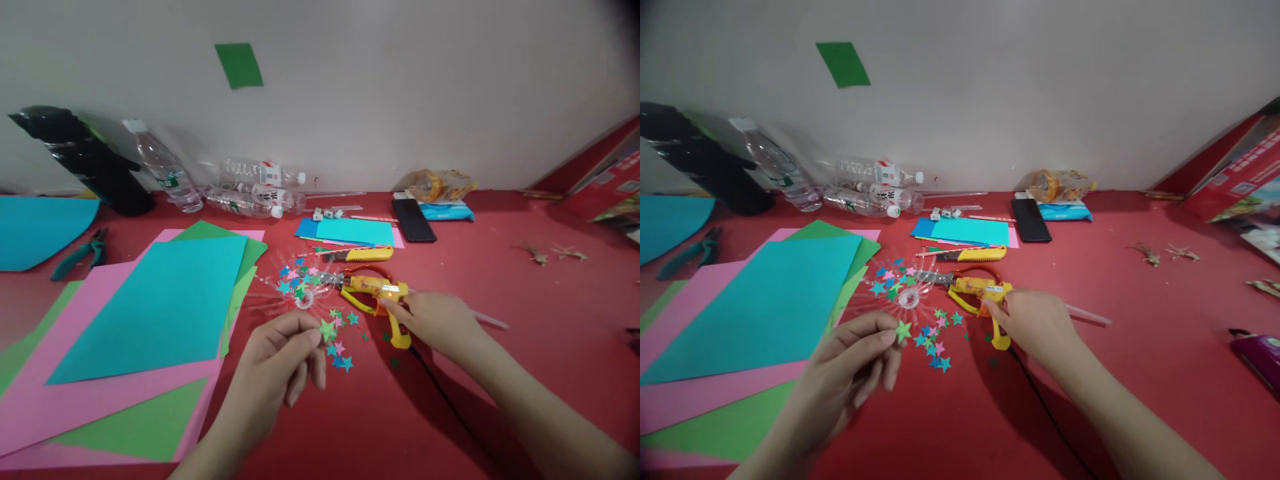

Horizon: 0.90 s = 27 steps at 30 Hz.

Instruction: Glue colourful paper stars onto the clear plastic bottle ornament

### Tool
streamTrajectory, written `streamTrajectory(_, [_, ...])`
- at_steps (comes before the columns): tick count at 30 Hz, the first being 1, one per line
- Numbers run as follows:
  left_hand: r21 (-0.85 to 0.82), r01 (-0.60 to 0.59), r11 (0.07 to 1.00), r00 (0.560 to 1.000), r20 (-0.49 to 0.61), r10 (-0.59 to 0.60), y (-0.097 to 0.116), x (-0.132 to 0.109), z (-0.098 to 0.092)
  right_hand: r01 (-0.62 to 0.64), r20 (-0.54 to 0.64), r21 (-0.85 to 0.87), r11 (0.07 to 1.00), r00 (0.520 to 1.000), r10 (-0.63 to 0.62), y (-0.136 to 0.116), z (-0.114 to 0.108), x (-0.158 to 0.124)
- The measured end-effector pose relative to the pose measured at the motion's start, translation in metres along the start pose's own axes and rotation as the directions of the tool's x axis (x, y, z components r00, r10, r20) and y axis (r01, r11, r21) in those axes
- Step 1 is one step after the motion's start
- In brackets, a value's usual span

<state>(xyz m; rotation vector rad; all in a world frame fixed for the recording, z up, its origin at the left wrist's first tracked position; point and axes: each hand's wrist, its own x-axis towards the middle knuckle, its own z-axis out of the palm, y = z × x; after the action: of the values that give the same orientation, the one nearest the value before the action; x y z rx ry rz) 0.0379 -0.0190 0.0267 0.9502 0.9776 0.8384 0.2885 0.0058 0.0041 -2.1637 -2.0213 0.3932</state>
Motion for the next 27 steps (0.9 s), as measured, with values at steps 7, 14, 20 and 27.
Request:
streamTrajectory(7, [-0.086, 0.087, 0.993, 0.996, 0.037, -0.084, 0.000, 0.001, 0.000, 0.788, -0.389, 0.066, 0.612, 0.586, -0.711, -0.052, -0.035, -0.031])
streamTrajectory(14, [-0.160, 0.132, 0.978, 0.988, 0.105, -0.116, 0.001, -0.001, 0.002, 0.899, -0.375, -0.006, 0.438, 0.404, -0.834, -0.067, -0.024, -0.019])
streamTrajectory(20, [-0.141, 0.165, 0.976, 0.983, 0.103, -0.151, 0.004, -0.003, 0.002, 0.917, -0.388, -0.054, 0.394, 0.345, -0.855, -0.067, -0.023, -0.019])
streamTrajectory(27, [0.072, 0.094, 0.993, 0.991, -0.102, -0.087, 0.018, -0.006, 0.003, 0.667, -0.308, 0.435, 0.605, 0.742, -0.596, -0.071, -0.033, -0.004])
